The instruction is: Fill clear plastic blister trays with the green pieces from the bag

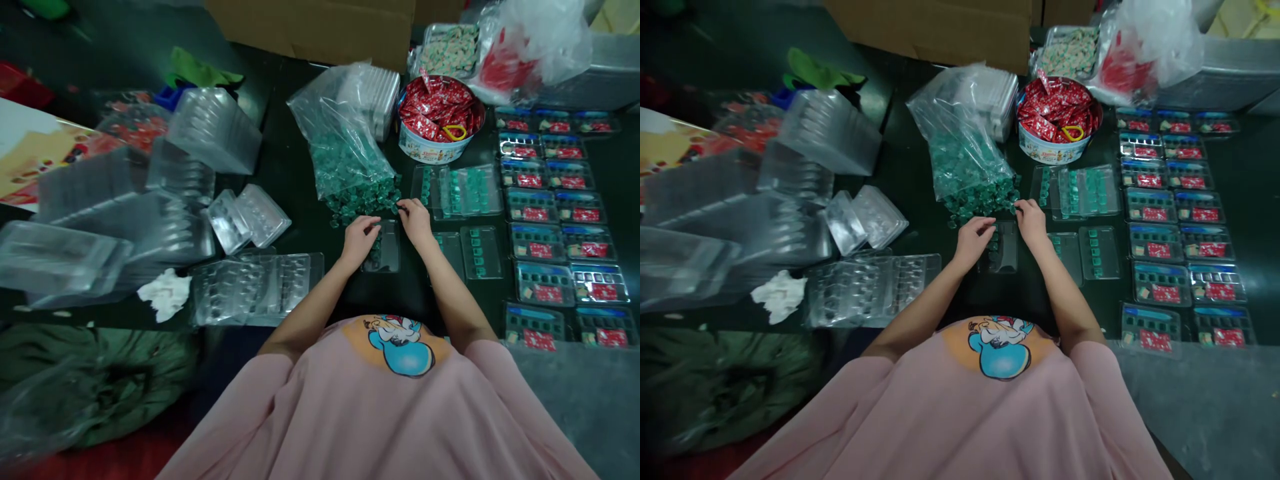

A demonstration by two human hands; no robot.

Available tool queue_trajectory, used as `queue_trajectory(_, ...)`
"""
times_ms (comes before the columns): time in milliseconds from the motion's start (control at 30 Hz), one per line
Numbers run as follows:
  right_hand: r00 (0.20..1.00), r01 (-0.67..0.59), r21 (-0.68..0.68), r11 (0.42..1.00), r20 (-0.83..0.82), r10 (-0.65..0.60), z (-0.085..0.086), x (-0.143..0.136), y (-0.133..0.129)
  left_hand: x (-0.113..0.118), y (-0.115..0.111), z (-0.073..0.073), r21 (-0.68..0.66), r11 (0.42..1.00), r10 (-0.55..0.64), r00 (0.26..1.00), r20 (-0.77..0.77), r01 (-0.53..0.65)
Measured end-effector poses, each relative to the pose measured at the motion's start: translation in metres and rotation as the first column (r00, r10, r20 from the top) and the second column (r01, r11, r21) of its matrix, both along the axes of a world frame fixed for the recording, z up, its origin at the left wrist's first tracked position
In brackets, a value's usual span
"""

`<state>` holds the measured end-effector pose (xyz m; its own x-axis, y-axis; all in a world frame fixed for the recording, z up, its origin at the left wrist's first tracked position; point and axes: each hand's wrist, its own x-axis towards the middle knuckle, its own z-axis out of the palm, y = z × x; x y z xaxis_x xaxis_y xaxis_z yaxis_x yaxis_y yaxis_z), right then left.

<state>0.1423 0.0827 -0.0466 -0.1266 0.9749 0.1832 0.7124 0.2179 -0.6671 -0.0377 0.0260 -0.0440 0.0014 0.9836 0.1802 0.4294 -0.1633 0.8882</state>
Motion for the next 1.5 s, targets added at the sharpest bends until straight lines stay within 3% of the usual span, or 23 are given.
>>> queue_trajectory(133,0.983,-0.052,-0.093,0.994,0.172,0.067,-0.004,-0.006,0.013,-0.003,-0.001,-0.007,-0.089,0.996,-0.024,1.000,0.008,0.024)
queue_trajectory(200,0.983,-0.043,-0.111,0.993,0.170,0.062,-0.005,-0.008,0.016,-0.005,-0.003,-0.005,-0.093,0.996,-0.001,0.999,0.045,0.005)
queue_trajectory(300,0.996,-0.059,-0.125,0.990,-0.071,0.050,-0.002,-0.008,0.009,-0.005,-0.003,0.000,-0.106,0.994,0.055,0.986,0.160,-0.038)
queue_trajectory(400,0.920,-0.137,-0.142,0.980,-0.385,0.073,0.005,-0.010,-0.012,0.000,-0.001,0.006,-0.206,0.978,0.120,0.919,0.375,-0.043)
queue_trajectory(500,0.863,-0.138,-0.116,0.984,-0.501,0.062,0.012,-0.015,-0.038,0.006,-0.002,0.010,-0.288,0.958,0.141,0.849,0.509,0.013)
queue_trajectory(633,0.794,-0.181,-0.173,0.968,-0.607,0.041,0.015,-0.019,-0.060,0.004,-0.009,0.014,-0.311,0.949,0.128,0.833,0.538,0.055)
queue_trajectory(700,0.770,-0.212,-0.197,0.957,-0.636,0.040,0.016,-0.020,-0.065,0.000,-0.012,0.016,-0.316,0.946,0.113,0.852,0.512,0.065)
queue_trajectory(800,0.819,-0.181,-0.180,0.967,-0.572,0.047,0.018,-0.021,-0.070,-0.003,-0.017,0.019,-0.282,0.959,0.067,0.928,0.367,0.042)
queue_trajectory(900,0.896,-0.102,-0.117,0.988,-0.442,0.040,0.024,-0.025,-0.074,-0.002,-0.020,0.023,-0.141,0.990,0.040,0.990,0.133,-0.021)
queue_trajectory(1000,0.925,-0.046,-0.060,0.997,-0.378,0.019,0.028,-0.029,-0.076,0.002,-0.024,0.027,0.045,0.998,0.041,0.998,-0.057,-0.038)
queue_trajectory(1100,0.943,-0.015,0.040,0.999,-0.331,0.027,0.027,-0.030,-0.078,0.005,-0.028,0.029,0.094,0.995,0.033,0.997,-0.073,-0.026)
queue_trajectory(1200,0.963,-0.054,0.171,0.984,-0.252,0.096,0.024,-0.029,-0.082,0.006,-0.029,0.031,-0.143,0.988,0.091,0.973,0.214,-0.061)
queue_trajectory(1300,0.956,-0.147,0.227,0.963,-0.217,0.197,0.025,-0.029,-0.087,0.002,-0.027,0.033,-0.441,0.897,0.246,0.794,0.555,0.031)
queue_trajectory(1367,0.939,-0.165,0.180,0.970,-0.271,0.210,0.029,-0.028,-0.089,-0.002,-0.026,0.035,-0.520,0.846,0.297,0.704,0.645,0.119)
queue_trajectory(1433,0.908,-0.175,0.071,0.982,-0.373,0.189,0.034,-0.027,-0.089,-0.008,-0.028,0.036,-0.541,0.821,0.271,0.711,0.649,0.181)
queue_trajectory(1500,0.873,-0.238,-0.050,0.970,-0.448,0.191,0.035,-0.024,-0.090,-0.013,-0.034,0.035,-0.544,0.808,0.197,0.769,0.609,0.224)
